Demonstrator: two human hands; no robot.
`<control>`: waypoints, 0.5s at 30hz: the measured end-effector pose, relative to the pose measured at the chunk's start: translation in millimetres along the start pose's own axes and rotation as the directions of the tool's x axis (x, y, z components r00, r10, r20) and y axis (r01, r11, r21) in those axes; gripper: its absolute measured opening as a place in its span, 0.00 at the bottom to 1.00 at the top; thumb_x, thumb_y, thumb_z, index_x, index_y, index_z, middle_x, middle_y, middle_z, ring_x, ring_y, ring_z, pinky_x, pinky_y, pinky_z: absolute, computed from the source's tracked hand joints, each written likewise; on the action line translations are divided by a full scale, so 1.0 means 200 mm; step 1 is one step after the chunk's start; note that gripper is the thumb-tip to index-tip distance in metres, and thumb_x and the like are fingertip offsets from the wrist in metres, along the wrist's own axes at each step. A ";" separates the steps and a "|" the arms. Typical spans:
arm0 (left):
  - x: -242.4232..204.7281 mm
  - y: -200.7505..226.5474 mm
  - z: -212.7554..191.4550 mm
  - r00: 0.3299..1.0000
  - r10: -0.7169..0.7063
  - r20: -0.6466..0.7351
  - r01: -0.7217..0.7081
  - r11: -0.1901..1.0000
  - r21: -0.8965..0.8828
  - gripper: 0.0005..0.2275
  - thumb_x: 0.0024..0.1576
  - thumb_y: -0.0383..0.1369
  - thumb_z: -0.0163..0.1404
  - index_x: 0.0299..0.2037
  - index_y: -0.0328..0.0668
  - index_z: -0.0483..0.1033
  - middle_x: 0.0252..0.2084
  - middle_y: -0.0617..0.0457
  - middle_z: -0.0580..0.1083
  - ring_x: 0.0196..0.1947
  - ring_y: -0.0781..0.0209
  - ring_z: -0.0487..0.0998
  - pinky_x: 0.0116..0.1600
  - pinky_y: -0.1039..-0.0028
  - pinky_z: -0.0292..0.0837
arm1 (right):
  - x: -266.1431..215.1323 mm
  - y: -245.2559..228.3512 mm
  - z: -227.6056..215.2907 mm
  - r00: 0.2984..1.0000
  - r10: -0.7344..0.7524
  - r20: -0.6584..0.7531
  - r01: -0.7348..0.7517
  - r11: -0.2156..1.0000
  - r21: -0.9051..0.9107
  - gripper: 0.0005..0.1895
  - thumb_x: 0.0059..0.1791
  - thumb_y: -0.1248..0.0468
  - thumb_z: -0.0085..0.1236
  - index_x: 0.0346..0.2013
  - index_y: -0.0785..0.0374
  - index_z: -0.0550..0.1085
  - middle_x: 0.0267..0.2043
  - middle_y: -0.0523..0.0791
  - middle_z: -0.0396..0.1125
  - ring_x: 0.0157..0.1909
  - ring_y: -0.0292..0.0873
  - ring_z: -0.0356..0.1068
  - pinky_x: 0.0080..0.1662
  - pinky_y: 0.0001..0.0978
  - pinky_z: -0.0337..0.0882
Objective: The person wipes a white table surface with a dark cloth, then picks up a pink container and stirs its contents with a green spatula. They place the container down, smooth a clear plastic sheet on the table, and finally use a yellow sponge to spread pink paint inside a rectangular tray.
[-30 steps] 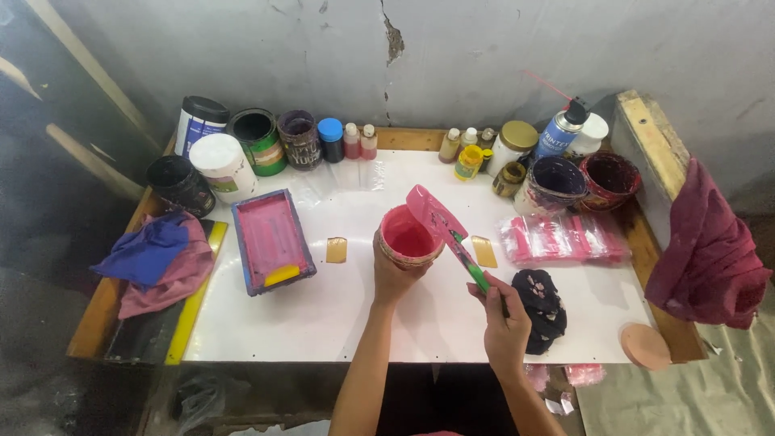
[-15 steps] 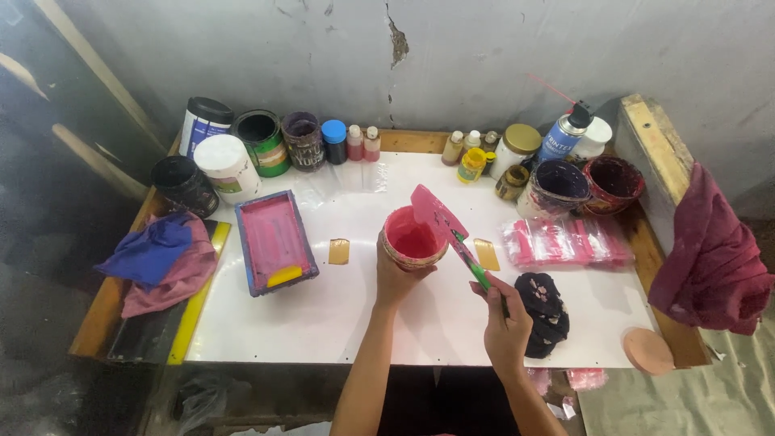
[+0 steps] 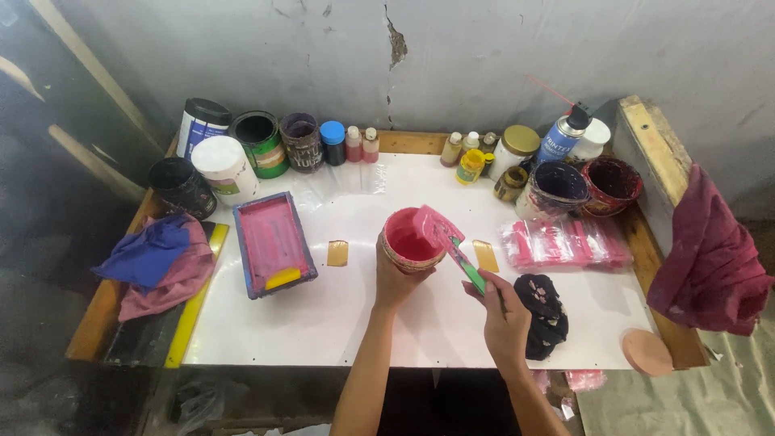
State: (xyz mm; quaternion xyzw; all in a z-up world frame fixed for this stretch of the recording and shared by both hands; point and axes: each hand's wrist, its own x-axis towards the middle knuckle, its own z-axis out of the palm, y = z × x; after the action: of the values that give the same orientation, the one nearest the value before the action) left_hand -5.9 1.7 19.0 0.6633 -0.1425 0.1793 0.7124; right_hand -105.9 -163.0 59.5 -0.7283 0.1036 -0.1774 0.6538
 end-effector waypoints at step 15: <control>-0.08 -0.56 0.00 0.987 -0.094 -0.129 0.142 0.881 0.451 0.52 0.32 0.56 0.72 0.67 0.45 0.59 0.65 0.43 0.64 0.69 0.38 0.61 0.70 0.47 0.61 | 0.23 0.00 -0.06 0.980 0.192 -0.052 -0.189 0.980 0.059 0.23 0.60 0.57 0.43 0.58 0.73 0.73 0.58 0.65 0.69 0.59 0.65 0.70 0.63 0.54 0.68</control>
State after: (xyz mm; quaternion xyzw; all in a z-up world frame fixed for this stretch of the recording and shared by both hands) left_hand 29.5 -5.1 -87.1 0.8099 -0.0184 0.1981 0.5518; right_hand -68.8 -191.1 66.7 -0.6918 0.1868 -0.1374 0.6838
